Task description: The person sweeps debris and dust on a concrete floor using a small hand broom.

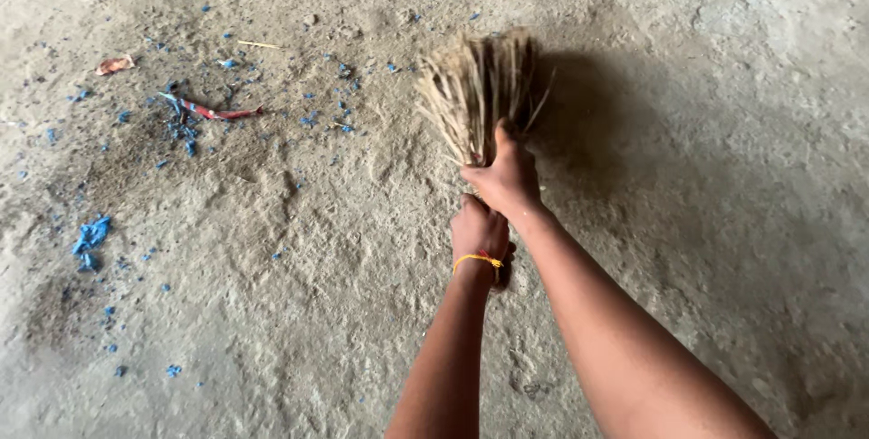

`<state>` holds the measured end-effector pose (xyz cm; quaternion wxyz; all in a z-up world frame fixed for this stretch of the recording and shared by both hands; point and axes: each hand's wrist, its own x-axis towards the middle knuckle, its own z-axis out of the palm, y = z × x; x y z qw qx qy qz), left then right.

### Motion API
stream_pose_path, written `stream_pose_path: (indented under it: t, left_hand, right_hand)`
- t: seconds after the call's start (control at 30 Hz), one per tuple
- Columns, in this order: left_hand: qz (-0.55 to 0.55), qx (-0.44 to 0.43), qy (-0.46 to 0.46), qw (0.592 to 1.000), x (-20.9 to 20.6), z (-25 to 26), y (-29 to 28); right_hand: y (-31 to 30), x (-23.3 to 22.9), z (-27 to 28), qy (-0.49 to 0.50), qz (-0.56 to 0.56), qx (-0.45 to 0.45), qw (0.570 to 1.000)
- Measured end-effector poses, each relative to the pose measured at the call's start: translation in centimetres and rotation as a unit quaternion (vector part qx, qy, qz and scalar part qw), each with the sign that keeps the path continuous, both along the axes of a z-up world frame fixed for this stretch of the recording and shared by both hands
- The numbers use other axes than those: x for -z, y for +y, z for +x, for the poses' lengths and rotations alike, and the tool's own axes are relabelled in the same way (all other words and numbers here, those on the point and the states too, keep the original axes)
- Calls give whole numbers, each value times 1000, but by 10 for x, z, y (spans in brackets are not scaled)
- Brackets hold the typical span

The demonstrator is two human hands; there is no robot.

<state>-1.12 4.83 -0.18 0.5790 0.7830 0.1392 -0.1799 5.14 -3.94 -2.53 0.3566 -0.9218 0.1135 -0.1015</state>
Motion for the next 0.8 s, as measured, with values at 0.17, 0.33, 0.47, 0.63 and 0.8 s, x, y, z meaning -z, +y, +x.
stream_pose_path:
  t: [0.17, 0.33, 0.47, 0.63, 0.8]
  left_hand:
    - [-15, -38, 9, 999, -14, -10, 7]
    - [11, 16, 8, 1000, -18, -3, -9]
    - [83, 85, -42, 992, 17, 7, -42]
    - [97, 88, -62, 989, 44, -2, -45]
    - [6, 25, 58, 998, 9, -13, -7]
  right_hand:
    - [13, -8, -1, -30, 33, -52, 998]
    - [-9, -19, -5, -39, 55, 11, 998]
    - [-43, -13, -11, 39, 67, 99, 992]
    - [-53, 20, -17, -14, 60, 71, 996]
    - [-9, 5, -18, 30, 32, 39, 998]
